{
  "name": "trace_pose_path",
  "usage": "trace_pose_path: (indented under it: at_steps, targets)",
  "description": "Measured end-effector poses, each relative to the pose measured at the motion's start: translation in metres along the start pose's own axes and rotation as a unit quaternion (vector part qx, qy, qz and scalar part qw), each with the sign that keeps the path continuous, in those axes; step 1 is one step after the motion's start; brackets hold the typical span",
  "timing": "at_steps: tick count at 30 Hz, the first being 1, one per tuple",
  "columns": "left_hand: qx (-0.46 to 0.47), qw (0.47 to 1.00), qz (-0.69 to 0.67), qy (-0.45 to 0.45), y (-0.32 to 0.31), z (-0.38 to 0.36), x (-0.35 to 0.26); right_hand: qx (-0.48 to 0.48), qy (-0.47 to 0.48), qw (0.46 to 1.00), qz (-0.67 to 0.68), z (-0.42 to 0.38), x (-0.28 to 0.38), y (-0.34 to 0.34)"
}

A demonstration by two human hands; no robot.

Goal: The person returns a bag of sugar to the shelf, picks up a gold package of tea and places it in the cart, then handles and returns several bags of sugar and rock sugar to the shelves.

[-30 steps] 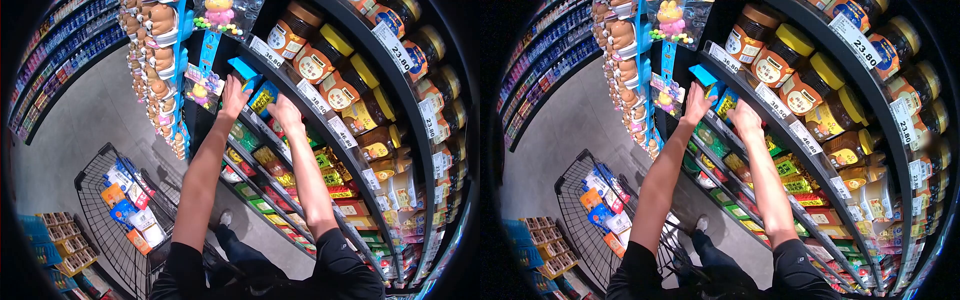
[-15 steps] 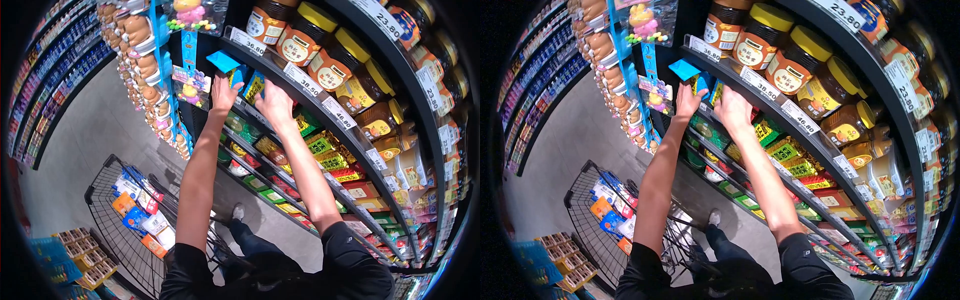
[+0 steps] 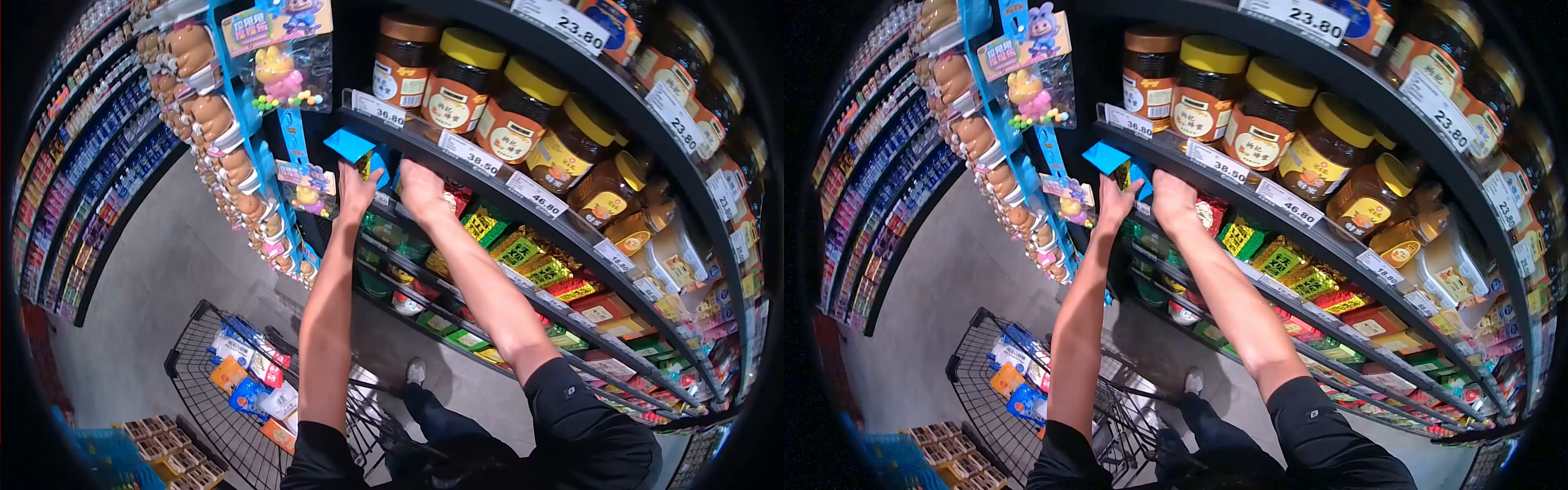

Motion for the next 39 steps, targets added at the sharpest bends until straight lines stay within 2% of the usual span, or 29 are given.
trace_pose_path:
  at_steps: [1, 3, 4, 5, 7, 8, 9, 11, 13, 15, 17, 19, 21, 25, 27, 28, 30, 39]
  targets:
    - [-0.010, 1.000, 0.005, -0.004, 0.003, 0.000, -0.008, 0.048, -0.031, 0.998, -0.019, 0.004, -0.004, -0.002]
    - [-0.009, 1.000, 0.000, 0.029, 0.001, 0.001, -0.011, -0.046, -0.023, 0.998, -0.036, 0.005, -0.007, 0.004]
    - [-0.027, 1.000, -0.005, 0.006, 0.000, 0.000, -0.014, -0.055, 0.023, 0.998, -0.022, -0.007, -0.005, 0.006]
    - [-0.045, 0.999, 0.020, -0.009, -0.001, 0.000, -0.016, -0.050, 0.028, 0.998, -0.026, -0.009, -0.005, 0.007]
    - [-0.017, 0.999, 0.028, -0.036, -0.003, 0.003, -0.021, -0.072, 0.044, 0.996, 0.002, -0.012, -0.002, 0.013]
    - [-0.013, 1.000, 0.020, -0.020, -0.004, 0.002, -0.021, -0.127, 0.074, 0.989, 0.013, -0.015, 0.001, 0.016]
    - [-0.009, 1.000, 0.013, -0.005, -0.003, 0.002, -0.026, -0.122, 0.075, 0.990, 0.012, -0.017, 0.004, 0.019]
    - [-0.009, 0.999, 0.026, -0.018, -0.005, 0.002, -0.022, -0.039, 0.034, 0.998, 0.022, -0.017, 0.005, 0.019]
    - [0.011, 1.000, 0.027, -0.008, -0.009, 0.002, -0.021, -0.047, 0.034, 0.998, 0.022, -0.018, 0.003, 0.017]
    - [0.001, 0.999, 0.037, -0.029, -0.004, 0.002, -0.026, -0.134, 0.067, 0.989, 0.002, -0.021, 0.006, 0.024]
    - [0.006, 0.999, 0.043, 0.007, 0.000, -0.002, -0.024, -0.145, 0.066, 0.987, 0.001, -0.020, 0.005, 0.022]
    - [-0.001, 1.000, 0.023, -0.010, 0.005, -0.004, -0.028, -0.154, 0.063, 0.986, 0.001, -0.018, 0.005, 0.022]
    - [0.016, 0.999, 0.034, -0.030, 0.007, -0.004, -0.029, -0.174, 0.067, 0.981, -0.061, -0.016, 0.008, 0.022]
    - [0.007, 0.998, 0.023, -0.052, 0.008, -0.004, -0.027, -0.159, 0.056, 0.985, -0.035, -0.011, 0.010, 0.025]
    - [0.020, 0.997, 0.041, -0.054, 0.005, -0.004, -0.023, -0.117, 0.047, 0.992, -0.024, -0.009, 0.010, 0.023]
    - [0.019, 0.997, 0.042, -0.055, 0.003, -0.003, -0.021, -0.118, 0.047, 0.992, -0.024, -0.009, 0.011, 0.023]
    - [0.033, 0.998, 0.045, -0.003, -0.001, -0.002, -0.014, -0.165, 0.057, 0.984, -0.040, -0.011, 0.013, 0.027]
    - [0.014, 0.999, -0.005, -0.032, 0.001, -0.009, -0.021, -0.139, 0.050, 0.988, -0.046, -0.020, 0.011, 0.029]
Point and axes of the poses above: each hand's wrist, its own z-axis towards the middle knuckle, its own y-axis out of the back of the hand, x = y × z, the point moved 6 cm from there along z, towards the middle knuckle, and after that the axes turned 6 degrees about -z, right-handed, at the moved point
